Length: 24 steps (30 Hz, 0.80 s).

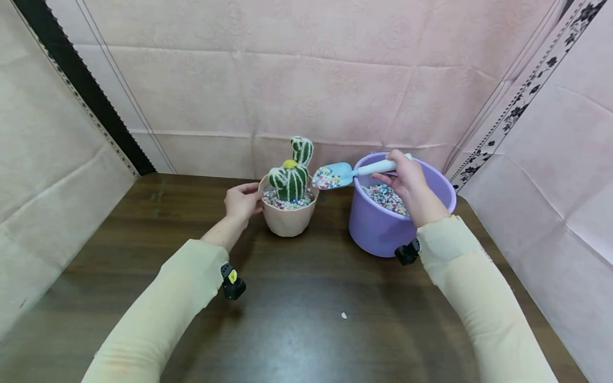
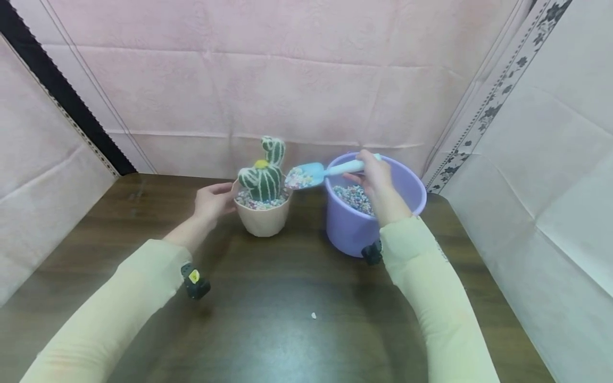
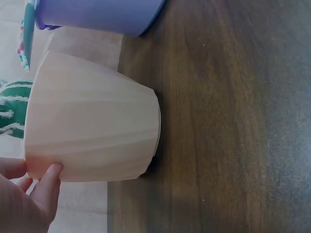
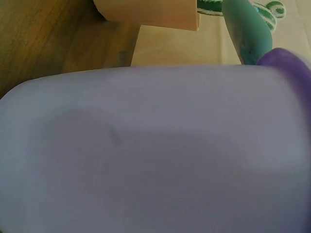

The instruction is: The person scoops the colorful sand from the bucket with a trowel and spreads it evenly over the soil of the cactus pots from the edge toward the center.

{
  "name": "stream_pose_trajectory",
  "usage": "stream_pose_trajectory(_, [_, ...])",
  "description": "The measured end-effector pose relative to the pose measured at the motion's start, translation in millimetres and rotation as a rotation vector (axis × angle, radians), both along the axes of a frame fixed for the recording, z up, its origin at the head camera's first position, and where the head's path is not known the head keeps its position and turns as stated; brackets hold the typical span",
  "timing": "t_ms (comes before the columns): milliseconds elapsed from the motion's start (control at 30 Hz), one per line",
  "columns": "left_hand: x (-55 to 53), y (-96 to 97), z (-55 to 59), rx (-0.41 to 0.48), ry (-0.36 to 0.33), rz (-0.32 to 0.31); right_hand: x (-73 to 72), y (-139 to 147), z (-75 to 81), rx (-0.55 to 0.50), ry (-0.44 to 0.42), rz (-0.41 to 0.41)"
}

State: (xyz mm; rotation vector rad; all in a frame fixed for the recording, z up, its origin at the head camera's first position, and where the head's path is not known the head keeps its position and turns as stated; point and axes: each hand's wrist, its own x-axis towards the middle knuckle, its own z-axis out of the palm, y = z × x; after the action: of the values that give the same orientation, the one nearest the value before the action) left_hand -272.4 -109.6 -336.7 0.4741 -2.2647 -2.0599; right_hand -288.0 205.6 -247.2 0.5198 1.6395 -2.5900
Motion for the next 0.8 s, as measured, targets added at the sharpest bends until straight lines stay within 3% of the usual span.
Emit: stream_pose_trajectory(800, [1.8, 0.6, 1.1, 0.000, 0.006, -0.001, -14.6, -26.6, 1.5, 0.312, 0.052, -0.009])
